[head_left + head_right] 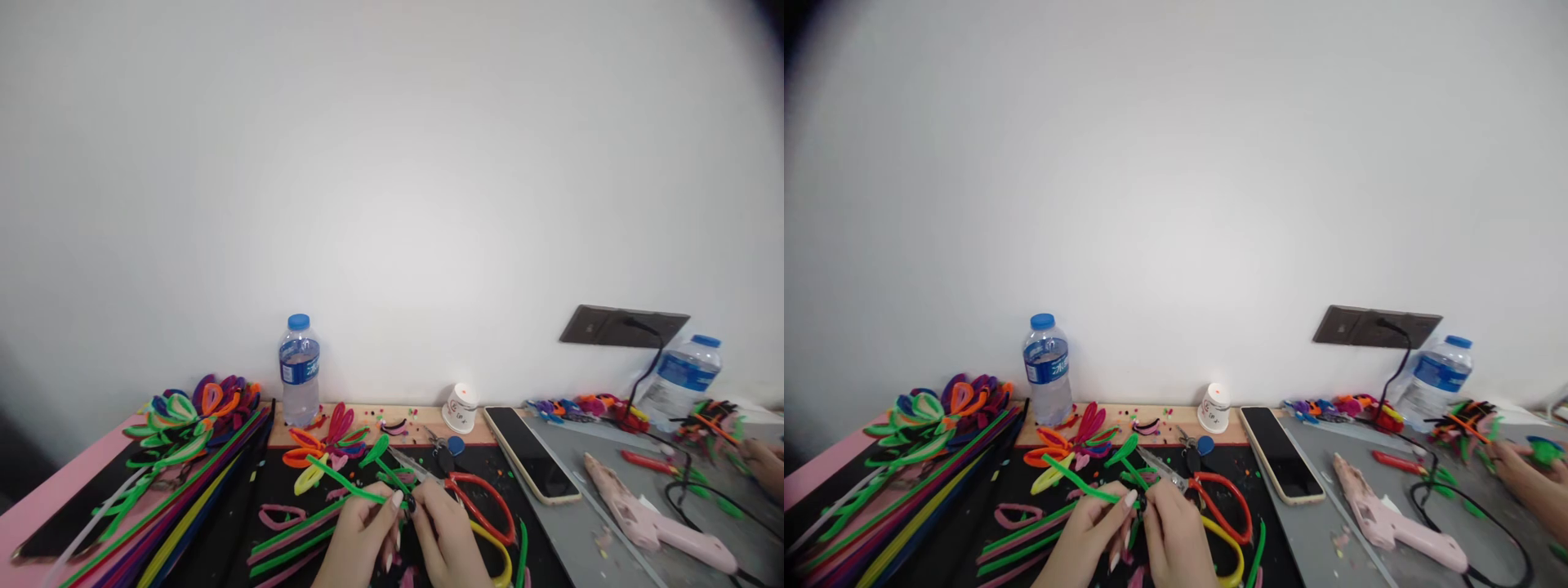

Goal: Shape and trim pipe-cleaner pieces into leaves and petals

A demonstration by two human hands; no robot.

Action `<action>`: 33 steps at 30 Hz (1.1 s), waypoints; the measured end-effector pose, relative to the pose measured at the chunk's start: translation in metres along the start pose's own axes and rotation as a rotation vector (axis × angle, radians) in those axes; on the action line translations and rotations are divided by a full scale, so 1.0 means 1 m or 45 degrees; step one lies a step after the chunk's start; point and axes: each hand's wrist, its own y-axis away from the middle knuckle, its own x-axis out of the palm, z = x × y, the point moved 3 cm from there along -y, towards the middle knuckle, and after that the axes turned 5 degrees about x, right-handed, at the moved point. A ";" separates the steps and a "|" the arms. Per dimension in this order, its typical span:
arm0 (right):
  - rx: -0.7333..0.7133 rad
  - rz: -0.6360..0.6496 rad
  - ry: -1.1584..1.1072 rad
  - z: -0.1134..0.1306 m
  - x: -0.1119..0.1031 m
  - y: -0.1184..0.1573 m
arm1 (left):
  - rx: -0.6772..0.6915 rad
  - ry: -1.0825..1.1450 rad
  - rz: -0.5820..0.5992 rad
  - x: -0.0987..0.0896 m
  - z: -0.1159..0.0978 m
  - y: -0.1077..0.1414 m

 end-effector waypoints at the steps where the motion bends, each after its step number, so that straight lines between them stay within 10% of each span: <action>1: 0.019 0.001 -0.047 0.000 0.000 0.000 | -0.010 0.018 0.008 0.000 0.001 -0.001; 10: 0.484 0.190 -0.823 -0.003 0.007 -0.005 | -0.165 0.404 0.056 0.005 0.009 -0.003; 23: 0.621 0.069 -1.012 -0.003 0.010 -0.006 | -0.075 0.399 0.153 0.006 0.014 0.000; 33: 0.600 -0.143 -0.839 -0.023 0.002 -0.006 | 0.059 0.420 -0.408 -0.016 0.005 -0.007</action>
